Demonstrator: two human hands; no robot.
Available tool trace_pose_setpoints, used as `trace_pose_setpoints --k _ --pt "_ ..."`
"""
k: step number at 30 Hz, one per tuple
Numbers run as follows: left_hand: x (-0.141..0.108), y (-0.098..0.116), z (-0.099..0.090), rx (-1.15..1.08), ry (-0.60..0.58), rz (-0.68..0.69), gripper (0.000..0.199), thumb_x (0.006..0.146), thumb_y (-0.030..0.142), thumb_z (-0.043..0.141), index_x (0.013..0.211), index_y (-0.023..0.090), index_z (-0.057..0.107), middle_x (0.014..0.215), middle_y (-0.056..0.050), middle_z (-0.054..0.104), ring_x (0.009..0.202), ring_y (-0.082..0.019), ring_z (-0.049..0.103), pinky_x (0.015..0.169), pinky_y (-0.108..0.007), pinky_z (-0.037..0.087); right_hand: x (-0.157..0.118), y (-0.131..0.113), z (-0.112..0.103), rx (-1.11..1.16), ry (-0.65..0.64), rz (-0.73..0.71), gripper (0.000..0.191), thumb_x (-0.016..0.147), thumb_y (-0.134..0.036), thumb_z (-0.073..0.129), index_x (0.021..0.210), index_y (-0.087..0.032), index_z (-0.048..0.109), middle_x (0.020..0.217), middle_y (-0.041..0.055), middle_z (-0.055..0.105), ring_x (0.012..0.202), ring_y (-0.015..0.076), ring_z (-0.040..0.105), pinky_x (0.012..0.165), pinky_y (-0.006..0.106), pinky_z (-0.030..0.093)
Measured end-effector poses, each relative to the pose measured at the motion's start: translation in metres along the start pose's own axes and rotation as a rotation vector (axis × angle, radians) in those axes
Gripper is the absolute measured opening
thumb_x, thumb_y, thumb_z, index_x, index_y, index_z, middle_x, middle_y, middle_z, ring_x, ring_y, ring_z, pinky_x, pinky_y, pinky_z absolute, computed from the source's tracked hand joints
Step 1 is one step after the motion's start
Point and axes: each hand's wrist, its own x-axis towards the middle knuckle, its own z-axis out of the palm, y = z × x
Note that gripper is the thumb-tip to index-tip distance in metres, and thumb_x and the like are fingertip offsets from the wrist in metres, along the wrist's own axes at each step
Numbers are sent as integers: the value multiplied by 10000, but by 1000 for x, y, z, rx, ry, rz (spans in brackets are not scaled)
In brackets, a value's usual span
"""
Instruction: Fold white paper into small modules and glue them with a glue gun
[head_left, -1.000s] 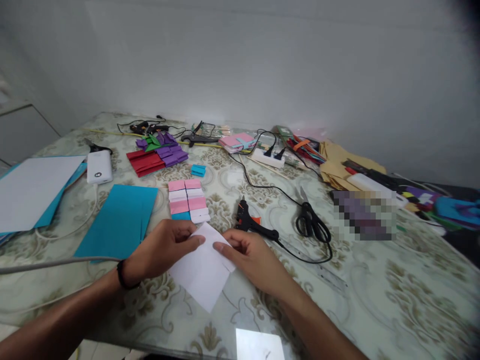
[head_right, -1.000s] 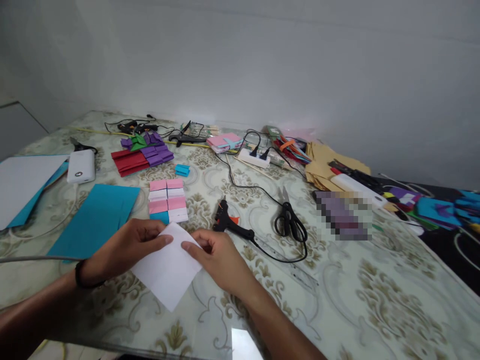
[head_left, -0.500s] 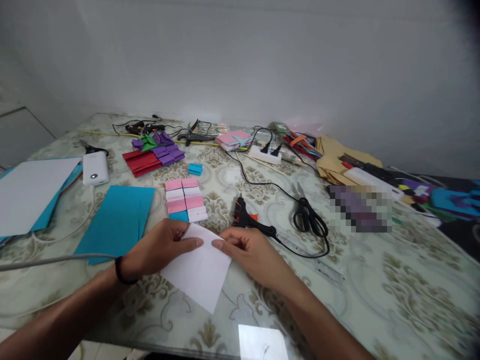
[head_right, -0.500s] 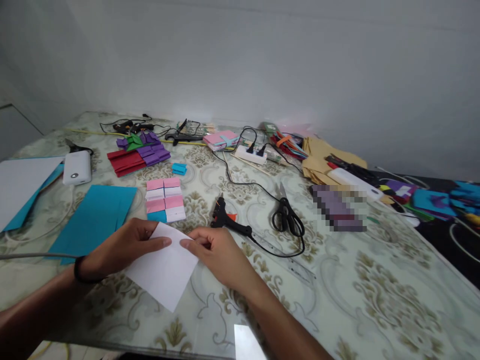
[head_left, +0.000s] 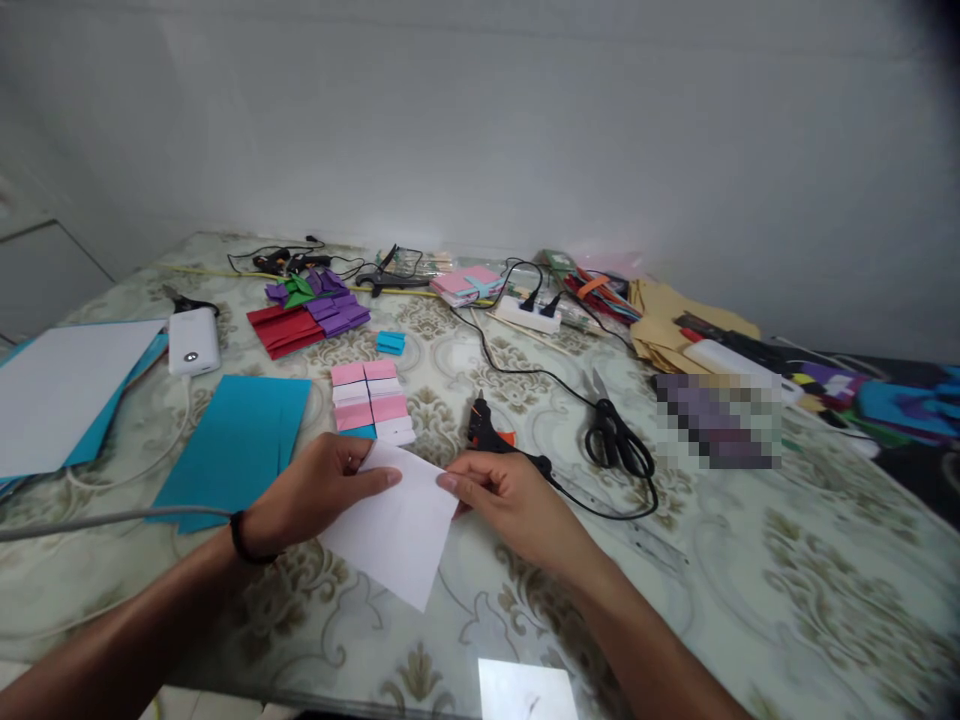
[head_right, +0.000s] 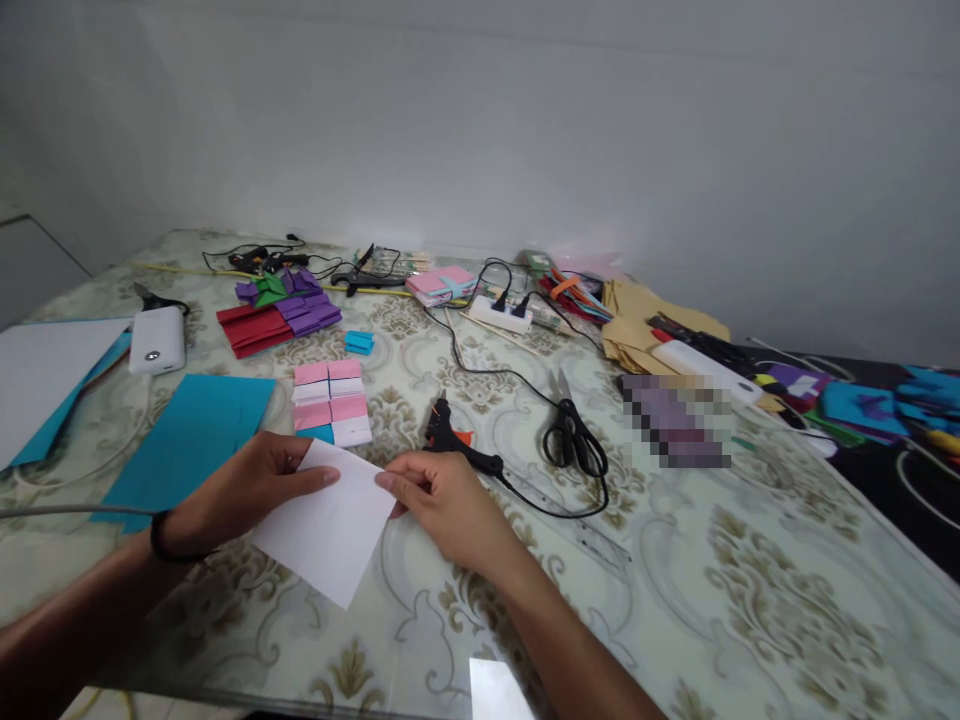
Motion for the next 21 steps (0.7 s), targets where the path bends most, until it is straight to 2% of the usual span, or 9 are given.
trace_pose_setpoints --k 3,6,8,13,17,21 --pt "0 -1 3 65 -63 11 408 848 529 730 796 125 734 662 -36 681 577 -175 604 468 -220 341 -1 0 3 -31 -9 -9 316 950 -487 701 956 -188 805 768 21 762 648 165 617 594 268 439" --pt "1 -2 5 118 -79 37 402 850 515 727 689 152 662 620 -6 599 559 -150 537 451 -219 290 -3 -1 6 -97 13 -46 309 959 -448 671 849 -184 786 703 5 720 608 149 553 563 262 381" --pt "1 -4 6 144 -79 51 395 881 499 694 683 161 642 616 0 574 562 -148 522 449 -223 277 -3 -3 8 -112 22 -58 314 963 -447 662 825 -184 765 672 -1 692 597 147 538 552 260 364" --pt "3 -11 9 181 -129 86 379 882 480 696 677 171 615 616 5 553 558 -140 494 447 -225 273 -4 -4 13 -41 -11 -86 274 966 -448 678 897 -193 749 790 31 754 720 182 652 619 260 466" --pt "3 -13 11 202 -167 107 394 897 486 673 667 180 580 629 6 552 562 -137 487 450 -219 278 -4 -4 17 -71 30 -138 286 976 -419 653 824 -193 739 745 28 728 701 178 631 609 262 454" --pt "3 -11 13 223 -180 114 351 899 453 667 689 176 619 640 -1 573 579 -147 507 457 -222 278 -3 -3 19 -25 3 -133 213 964 -372 671 871 -190 731 782 20 722 727 172 636 648 263 464"
